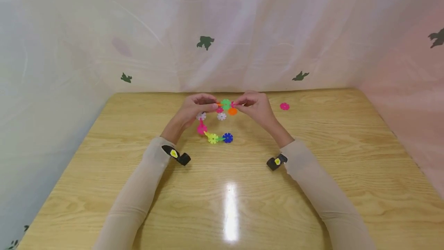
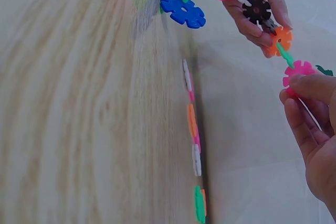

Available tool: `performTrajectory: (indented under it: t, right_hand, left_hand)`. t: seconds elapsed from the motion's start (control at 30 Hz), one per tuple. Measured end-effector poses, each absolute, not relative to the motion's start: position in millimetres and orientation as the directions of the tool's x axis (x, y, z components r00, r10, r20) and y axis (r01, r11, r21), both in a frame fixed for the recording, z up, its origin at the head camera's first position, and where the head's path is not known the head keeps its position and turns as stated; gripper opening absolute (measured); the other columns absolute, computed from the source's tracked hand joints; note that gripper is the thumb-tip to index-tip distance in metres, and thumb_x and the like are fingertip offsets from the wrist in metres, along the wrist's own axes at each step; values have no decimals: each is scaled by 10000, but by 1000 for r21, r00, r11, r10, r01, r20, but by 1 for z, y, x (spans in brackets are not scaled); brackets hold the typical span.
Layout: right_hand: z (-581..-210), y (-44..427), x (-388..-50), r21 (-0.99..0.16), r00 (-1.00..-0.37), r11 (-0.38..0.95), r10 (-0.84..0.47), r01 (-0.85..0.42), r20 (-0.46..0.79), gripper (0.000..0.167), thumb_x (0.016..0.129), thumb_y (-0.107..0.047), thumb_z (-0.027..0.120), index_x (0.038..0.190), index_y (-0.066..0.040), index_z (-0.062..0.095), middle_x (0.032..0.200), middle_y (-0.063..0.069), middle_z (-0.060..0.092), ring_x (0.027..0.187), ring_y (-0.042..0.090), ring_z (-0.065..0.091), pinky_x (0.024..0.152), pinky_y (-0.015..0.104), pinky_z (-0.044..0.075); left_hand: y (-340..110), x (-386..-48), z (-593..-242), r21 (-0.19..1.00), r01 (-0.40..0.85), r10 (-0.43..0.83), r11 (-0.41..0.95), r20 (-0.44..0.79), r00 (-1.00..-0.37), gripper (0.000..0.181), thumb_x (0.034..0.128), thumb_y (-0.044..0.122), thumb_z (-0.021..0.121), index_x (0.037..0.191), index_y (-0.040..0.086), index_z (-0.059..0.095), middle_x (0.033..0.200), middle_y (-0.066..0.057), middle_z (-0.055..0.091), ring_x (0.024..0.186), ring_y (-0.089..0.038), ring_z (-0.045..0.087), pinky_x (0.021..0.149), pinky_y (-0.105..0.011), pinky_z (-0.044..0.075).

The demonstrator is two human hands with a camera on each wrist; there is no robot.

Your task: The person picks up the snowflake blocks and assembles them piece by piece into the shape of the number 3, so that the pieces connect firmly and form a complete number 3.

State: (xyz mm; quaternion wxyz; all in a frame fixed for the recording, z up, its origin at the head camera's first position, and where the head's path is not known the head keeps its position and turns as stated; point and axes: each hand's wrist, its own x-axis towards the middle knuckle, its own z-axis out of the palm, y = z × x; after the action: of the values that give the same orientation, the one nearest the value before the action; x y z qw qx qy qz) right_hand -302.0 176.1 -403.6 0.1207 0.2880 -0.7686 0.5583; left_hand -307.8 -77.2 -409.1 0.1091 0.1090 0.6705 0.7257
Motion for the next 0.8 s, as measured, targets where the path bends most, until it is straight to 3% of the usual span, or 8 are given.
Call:
performTrajectory:
  t: [0.23, 0.5, 0.8]
  right_hand:
    - [-402, 176, -301, -777, -798, 213, -293, -592, 527, 62, 829, 78, 784, 888, 64, 772, 854, 197, 701, 755, 44, 659, 675, 154, 585]
    - [-405, 175, -301, -785, -796, 195, -309, -588, 520, 54, 834, 85, 777, 886, 91, 763, 867, 231, 696, 775, 31, 672, 671, 157, 585]
    - [-409, 175, -302, -778, -796, 204, -293, -594, 530, 53, 837, 48, 790, 884, 23, 789, 852, 203, 700, 770, 64, 681, 678, 171, 593]
  left_hand:
    - [-77, -308, -409, 996, -12, 305, -83, 14, -952, 245, 857, 46, 805, 1089, 43, 726, 959, 11, 755, 905, -143, 712, 999, -463, 561]
    - [-77, -307, -409, 995, -8, 308, -96, 22, -951, 263, 868, 38, 790, 1116, 6, 712, 953, 14, 754, 910, -143, 706, 889, -309, 597]
    - [-77, -309, -410, 996, -11, 298, -90, 16, -955, 184, 864, 44, 796, 1033, 84, 735, 941, 21, 753, 902, -137, 699, 865, -285, 591]
